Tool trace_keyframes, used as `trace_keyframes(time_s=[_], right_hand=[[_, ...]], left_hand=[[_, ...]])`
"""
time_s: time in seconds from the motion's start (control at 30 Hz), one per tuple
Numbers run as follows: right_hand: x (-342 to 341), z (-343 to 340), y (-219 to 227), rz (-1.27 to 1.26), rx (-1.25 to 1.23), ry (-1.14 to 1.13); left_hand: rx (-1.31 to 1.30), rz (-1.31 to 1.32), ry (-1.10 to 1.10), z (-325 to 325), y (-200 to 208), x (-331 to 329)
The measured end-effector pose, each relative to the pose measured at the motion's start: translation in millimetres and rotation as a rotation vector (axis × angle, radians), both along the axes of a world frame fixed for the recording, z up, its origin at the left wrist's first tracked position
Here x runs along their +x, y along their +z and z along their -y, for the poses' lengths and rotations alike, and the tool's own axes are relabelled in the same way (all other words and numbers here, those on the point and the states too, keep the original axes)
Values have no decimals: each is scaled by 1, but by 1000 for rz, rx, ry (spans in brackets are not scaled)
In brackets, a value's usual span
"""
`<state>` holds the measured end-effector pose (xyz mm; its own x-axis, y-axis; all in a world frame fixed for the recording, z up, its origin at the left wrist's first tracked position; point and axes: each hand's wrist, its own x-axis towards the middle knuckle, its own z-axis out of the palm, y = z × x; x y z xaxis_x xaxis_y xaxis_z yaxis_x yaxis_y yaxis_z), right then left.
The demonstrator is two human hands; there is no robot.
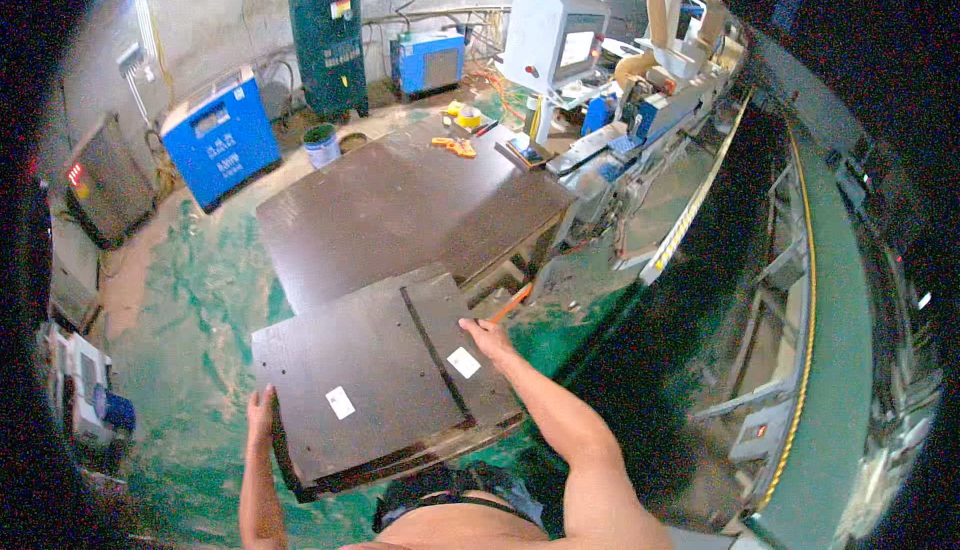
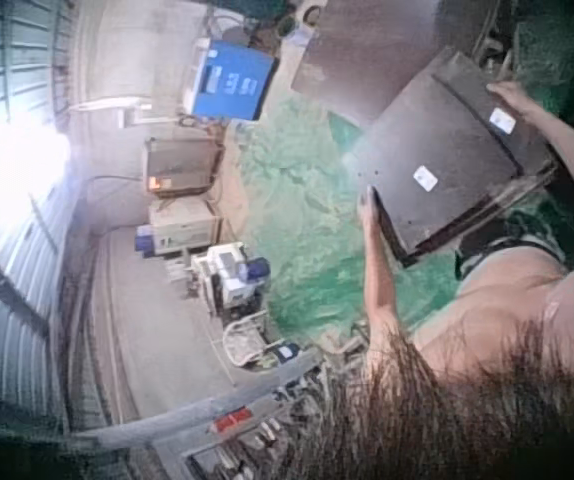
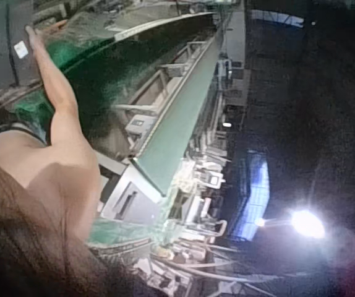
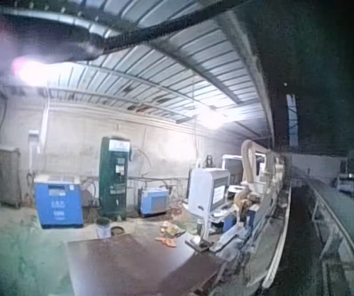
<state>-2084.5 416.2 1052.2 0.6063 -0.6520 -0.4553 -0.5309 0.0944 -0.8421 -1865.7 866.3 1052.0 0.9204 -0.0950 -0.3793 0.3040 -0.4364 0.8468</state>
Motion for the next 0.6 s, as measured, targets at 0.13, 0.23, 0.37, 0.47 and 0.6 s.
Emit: trace_keyframes(time_s=[0.13, 0.23, 0.37, 0.47, 0.6], right_hand=[[34, 34, 8, -64, 30, -198], [46, 76, 6, 118, 553, -598], [55, 139, 27, 96, 343, -547], [32, 212, 42, 68, 74, -298], [17, 274, 74, -49, 26, -134]], left_hand=[[-27, 4, -19, 21, -23, 47], [139, -47, 29, 71, 7, 43], [191, -27, 79, 103, 5, 55], [252, -98, 54, 129, -2, 62], [331, -26, 145, 153, 12, 41]])
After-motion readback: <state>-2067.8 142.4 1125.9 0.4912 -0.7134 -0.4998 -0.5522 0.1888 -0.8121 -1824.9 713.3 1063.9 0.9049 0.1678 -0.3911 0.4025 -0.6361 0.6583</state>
